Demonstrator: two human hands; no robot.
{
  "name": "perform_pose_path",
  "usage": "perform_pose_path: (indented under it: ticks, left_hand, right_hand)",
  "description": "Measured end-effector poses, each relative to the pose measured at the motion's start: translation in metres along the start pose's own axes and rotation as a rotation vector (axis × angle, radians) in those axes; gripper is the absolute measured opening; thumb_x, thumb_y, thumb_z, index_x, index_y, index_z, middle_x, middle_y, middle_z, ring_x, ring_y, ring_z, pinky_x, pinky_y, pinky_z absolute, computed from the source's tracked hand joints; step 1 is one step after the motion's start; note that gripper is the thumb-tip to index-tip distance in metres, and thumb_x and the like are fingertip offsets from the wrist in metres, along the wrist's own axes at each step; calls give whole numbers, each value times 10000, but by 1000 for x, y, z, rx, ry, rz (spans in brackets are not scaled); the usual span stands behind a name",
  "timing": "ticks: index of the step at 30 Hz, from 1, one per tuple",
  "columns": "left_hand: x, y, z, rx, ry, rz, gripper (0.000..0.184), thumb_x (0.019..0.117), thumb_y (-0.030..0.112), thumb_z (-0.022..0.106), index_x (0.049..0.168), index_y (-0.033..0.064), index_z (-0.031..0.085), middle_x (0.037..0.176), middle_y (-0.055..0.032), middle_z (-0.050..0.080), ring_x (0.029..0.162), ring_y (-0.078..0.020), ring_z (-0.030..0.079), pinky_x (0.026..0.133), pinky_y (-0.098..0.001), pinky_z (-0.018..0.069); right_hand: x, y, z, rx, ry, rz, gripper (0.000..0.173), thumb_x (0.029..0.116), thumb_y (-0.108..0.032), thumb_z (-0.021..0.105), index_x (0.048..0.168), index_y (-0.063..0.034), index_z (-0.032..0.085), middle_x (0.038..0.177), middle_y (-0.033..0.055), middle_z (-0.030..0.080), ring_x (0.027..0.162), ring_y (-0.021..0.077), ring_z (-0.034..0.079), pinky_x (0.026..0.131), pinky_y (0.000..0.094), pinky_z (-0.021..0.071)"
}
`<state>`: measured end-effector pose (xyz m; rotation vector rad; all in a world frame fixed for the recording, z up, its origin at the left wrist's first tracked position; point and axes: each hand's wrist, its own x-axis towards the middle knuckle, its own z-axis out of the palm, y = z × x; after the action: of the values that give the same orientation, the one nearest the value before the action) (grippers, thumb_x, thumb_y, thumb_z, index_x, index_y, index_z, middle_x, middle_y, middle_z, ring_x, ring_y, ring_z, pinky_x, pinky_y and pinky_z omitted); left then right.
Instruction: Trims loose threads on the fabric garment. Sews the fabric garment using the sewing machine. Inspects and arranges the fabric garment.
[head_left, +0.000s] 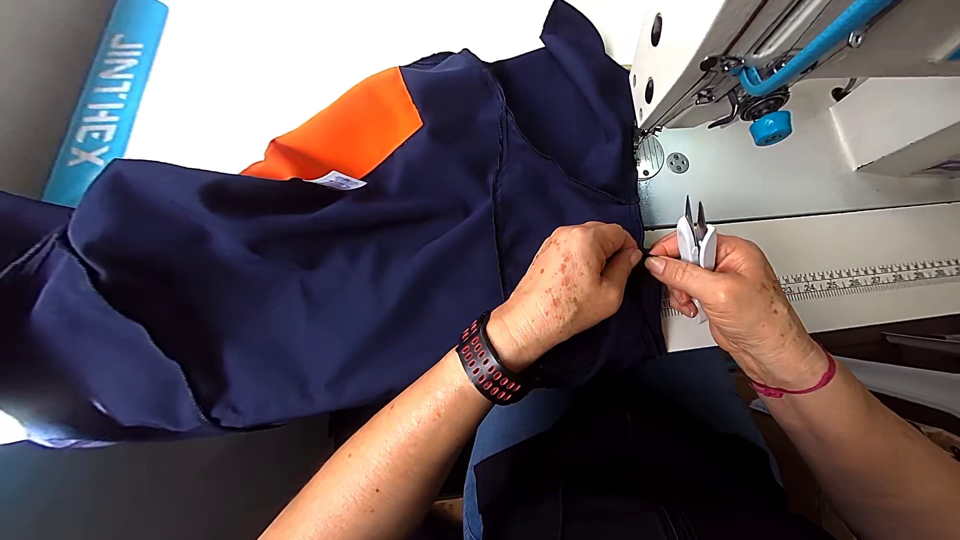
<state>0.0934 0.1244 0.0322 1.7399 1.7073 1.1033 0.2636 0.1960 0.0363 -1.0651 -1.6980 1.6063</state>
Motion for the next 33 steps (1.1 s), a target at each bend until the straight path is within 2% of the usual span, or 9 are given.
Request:
perform_pose_path:
  ticks: [3, 6, 8, 10, 11, 15, 17, 23, 33]
  left_hand:
    - [0, -2, -1, -311, -47, -132, 190, 1012, 67, 592, 851, 42, 689, 598, 39, 541, 489, 15, 449, 452, -136, 343]
    - [0, -3, -3, -479, -104, -255, 186, 1022, 55, 575, 871, 35, 682, 599, 30, 544, 473, -8, 441, 440, -146, 341]
    - [-1, -3, -2, -480, -103, -274, 190, 1026, 59, 570, 874, 39, 682, 603, 26, 547, 478, -14, 454, 443, -147, 354]
    - [-1, -3, -1, -455, -87, -272, 197, 1030, 73, 570, 871, 44, 683, 593, 28, 543, 468, -14, 451, 434, -150, 349]
    - [-1, -2, 0, -443, -80, -267, 199, 1030, 81, 574, 867, 48, 683, 590, 31, 541, 465, -12, 449, 430, -149, 345]
    - [-2, -2, 3, -392, -65, -229, 199, 1019, 90, 591, 848, 57, 686, 577, 38, 542, 461, -5, 458, 428, -149, 354]
    - [-2, -2, 4, -375, -61, -211, 200, 1019, 92, 588, 845, 61, 683, 574, 41, 534, 464, -3, 457, 432, -149, 351]
    - [-5, -5, 4, -326, -86, -133, 199, 1031, 76, 535, 893, 49, 675, 608, 41, 531, 500, 6, 472, 463, -136, 369]
    - [-4, -4, 6, -233, -70, -85, 202, 1039, 89, 533, 877, 53, 649, 625, 36, 510, 520, 4, 455, 485, -139, 361]
  right_hand:
    - [2, -6, -2, 198, -25, 167, 140, 908, 43, 616, 847, -58, 691, 537, -36, 534, 412, 1, 455, 401, 133, 393]
    - [4, -7, -6, 273, -63, 288, 131, 979, -8, 587, 885, -48, 668, 538, -24, 516, 413, 8, 461, 401, 137, 408]
    - [1, -7, -12, 244, -62, 254, 202, 1071, -190, 508, 1026, -70, 663, 694, -16, 607, 478, 8, 514, 433, 129, 443]
    - [-7, -13, -22, 229, -90, 198, 470, 1121, -397, 289, 1204, -90, 636, 889, -3, 661, 569, 28, 566, 481, 141, 473]
    - [-14, -18, -25, 258, -125, 182, 550, 1120, -433, 220, 1235, -86, 631, 884, 4, 655, 571, 41, 567, 478, 155, 480]
    - [-44, -21, -21, 471, -362, 392, 411, 1091, -409, 404, 1189, -114, 674, 814, 10, 649, 580, 28, 601, 507, 150, 515]
    - [-46, -14, -16, 506, -366, 468, 360, 1081, -361, 445, 1175, -95, 668, 822, 26, 649, 591, 35, 618, 515, 147, 525]
    - [-42, -8, -14, 513, -290, 515, 394, 1097, -359, 382, 1157, -82, 655, 784, 32, 622, 566, 46, 605, 485, 155, 517]
    - [-43, -8, -14, 544, -289, 529, 402, 1090, -390, 402, 1149, -86, 658, 779, 27, 611, 564, 46, 599, 483, 157, 516]
